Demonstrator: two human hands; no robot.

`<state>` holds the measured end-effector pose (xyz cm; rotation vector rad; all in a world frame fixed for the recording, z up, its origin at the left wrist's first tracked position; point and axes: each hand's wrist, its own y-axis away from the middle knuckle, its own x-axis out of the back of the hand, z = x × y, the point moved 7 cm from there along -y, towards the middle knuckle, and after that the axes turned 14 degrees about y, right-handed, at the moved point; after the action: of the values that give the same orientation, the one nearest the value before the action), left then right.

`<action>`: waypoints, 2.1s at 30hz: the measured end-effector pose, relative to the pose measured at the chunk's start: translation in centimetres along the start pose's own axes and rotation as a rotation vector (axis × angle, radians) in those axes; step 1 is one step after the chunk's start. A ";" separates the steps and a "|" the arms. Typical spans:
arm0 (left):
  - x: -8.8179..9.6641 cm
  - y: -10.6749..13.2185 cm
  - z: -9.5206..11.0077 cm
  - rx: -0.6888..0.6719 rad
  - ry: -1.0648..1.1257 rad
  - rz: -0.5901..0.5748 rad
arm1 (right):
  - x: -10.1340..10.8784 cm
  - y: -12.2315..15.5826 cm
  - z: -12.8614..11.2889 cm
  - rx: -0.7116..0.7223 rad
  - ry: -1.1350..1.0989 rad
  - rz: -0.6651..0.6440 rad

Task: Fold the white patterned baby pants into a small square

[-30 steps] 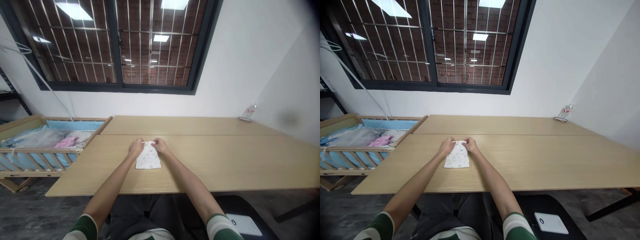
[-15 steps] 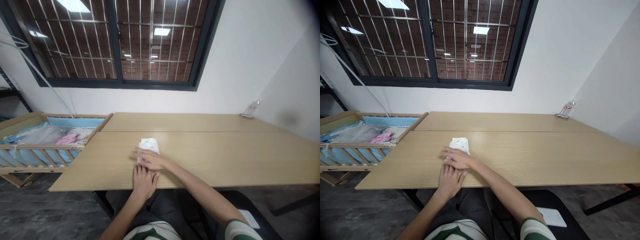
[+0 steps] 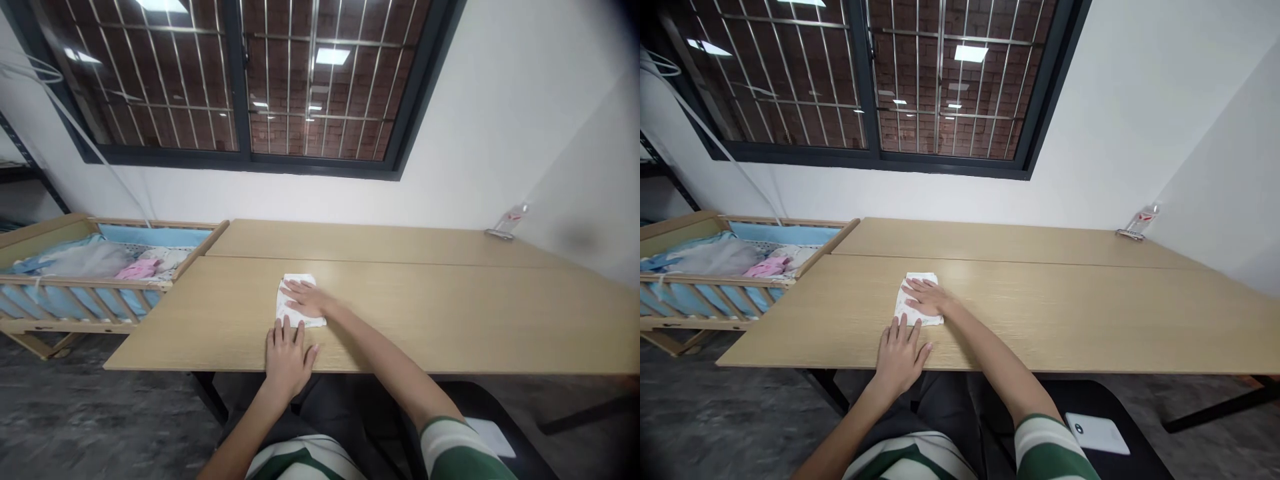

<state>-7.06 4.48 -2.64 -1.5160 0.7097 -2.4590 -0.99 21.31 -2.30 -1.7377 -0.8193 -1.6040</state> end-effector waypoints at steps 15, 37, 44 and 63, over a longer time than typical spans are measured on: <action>0.0 -0.2 -0.1 -0.026 -0.059 -0.049 | 1.1 -1.3 3.1 -0.102 0.133 0.206; 2.5 -7.9 -8.5 -0.049 0.554 -0.320 | 3.0 9.9 -1.2 -0.052 -0.364 0.239; 1.6 -9.6 -9.5 -0.004 0.763 -0.392 | 2.9 8.0 1.8 -0.273 -0.527 0.379; -1.5 -13.4 -11.6 0.228 0.273 -0.066 | 1.2 5.8 6.6 -0.806 -0.312 0.723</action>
<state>-15.16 20.28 -1.81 -1.1542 0.4043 -2.7183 7.70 22.99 -1.73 -2.4741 0.4220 -1.2124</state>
